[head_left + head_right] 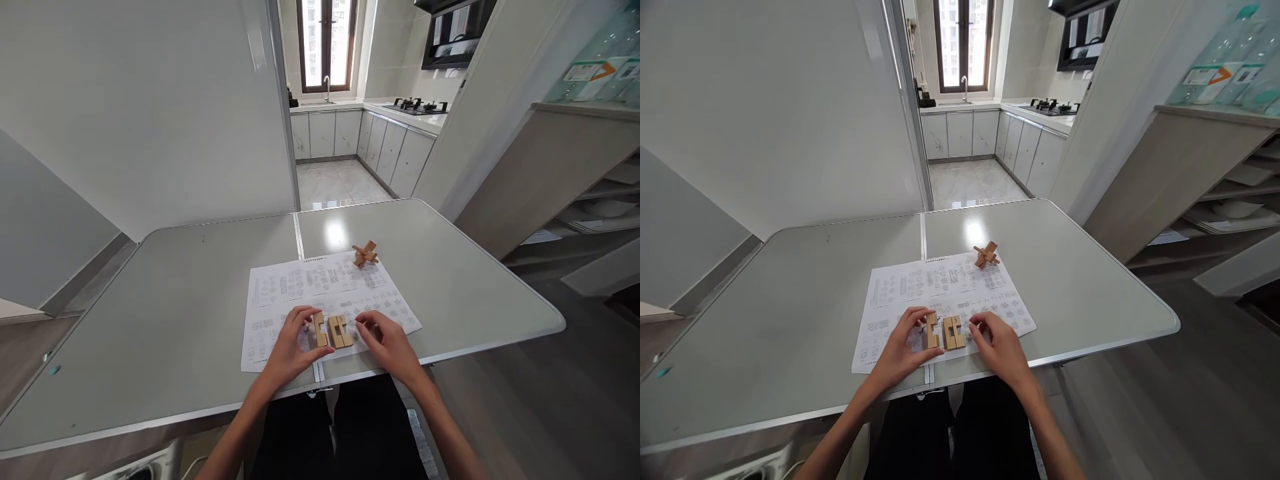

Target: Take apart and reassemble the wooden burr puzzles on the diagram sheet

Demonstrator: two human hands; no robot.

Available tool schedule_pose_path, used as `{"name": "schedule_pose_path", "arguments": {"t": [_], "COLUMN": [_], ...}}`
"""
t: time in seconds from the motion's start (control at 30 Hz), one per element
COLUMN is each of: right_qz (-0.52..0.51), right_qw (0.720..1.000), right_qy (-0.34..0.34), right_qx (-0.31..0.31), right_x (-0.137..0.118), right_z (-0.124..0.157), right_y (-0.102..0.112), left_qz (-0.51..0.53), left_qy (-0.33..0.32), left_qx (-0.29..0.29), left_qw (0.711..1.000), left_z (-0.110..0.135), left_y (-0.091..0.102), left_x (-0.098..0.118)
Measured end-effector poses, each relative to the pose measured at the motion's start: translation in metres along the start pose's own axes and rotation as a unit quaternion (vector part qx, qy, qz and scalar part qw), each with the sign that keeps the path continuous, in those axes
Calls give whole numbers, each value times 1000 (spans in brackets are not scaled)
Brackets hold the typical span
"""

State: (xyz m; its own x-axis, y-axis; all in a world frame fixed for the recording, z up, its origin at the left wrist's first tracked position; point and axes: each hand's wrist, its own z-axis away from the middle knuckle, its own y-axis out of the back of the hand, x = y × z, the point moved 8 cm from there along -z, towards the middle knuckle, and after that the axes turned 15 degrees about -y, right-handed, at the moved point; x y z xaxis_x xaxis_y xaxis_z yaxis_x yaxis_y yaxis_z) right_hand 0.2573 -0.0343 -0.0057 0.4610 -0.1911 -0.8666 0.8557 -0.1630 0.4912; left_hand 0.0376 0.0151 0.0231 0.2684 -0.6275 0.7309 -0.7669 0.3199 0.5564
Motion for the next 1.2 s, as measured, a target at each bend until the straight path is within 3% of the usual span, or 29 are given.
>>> {"name": "schedule_pose_path", "arguments": {"t": [0.1, 0.23, 0.57, 0.73, 0.87, 1.0, 1.13, 1.2], "right_qz": [28, 66, 94, 130, 94, 20, -25, -41], "right_qw": [999, 998, 996, 991, 995, 999, 995, 994], "right_qy": [38, 25, 11, 21, 10, 25, 67, 60], "right_qx": [-14, -3, 4, 35, 43, 7, -74, -82], "right_x": [-15, -20, -19, -17, -17, -34, -56, -60], "right_z": [15, 22, 22, 24, 29, 43, 60, 63], "right_y": [-11, -17, -18, -17, -12, -12, -29, -35], "left_qz": [79, 154, 225, 227, 238, 245, 250, 254], "left_qy": [20, 66, 106, 115, 131, 141, 140, 142], "left_qx": [23, 17, 55, 56, 68, 81, 84, 76], "left_qw": [996, 986, 967, 965, 960, 956, 954, 954], "left_z": [3, 12, 32, 42, 50, 52, 52, 51], "left_y": [7, 5, 12, 7, 3, 2, 2, 1], "left_x": [0, -3, 2, 2, -5, -8, -7, -5]}}
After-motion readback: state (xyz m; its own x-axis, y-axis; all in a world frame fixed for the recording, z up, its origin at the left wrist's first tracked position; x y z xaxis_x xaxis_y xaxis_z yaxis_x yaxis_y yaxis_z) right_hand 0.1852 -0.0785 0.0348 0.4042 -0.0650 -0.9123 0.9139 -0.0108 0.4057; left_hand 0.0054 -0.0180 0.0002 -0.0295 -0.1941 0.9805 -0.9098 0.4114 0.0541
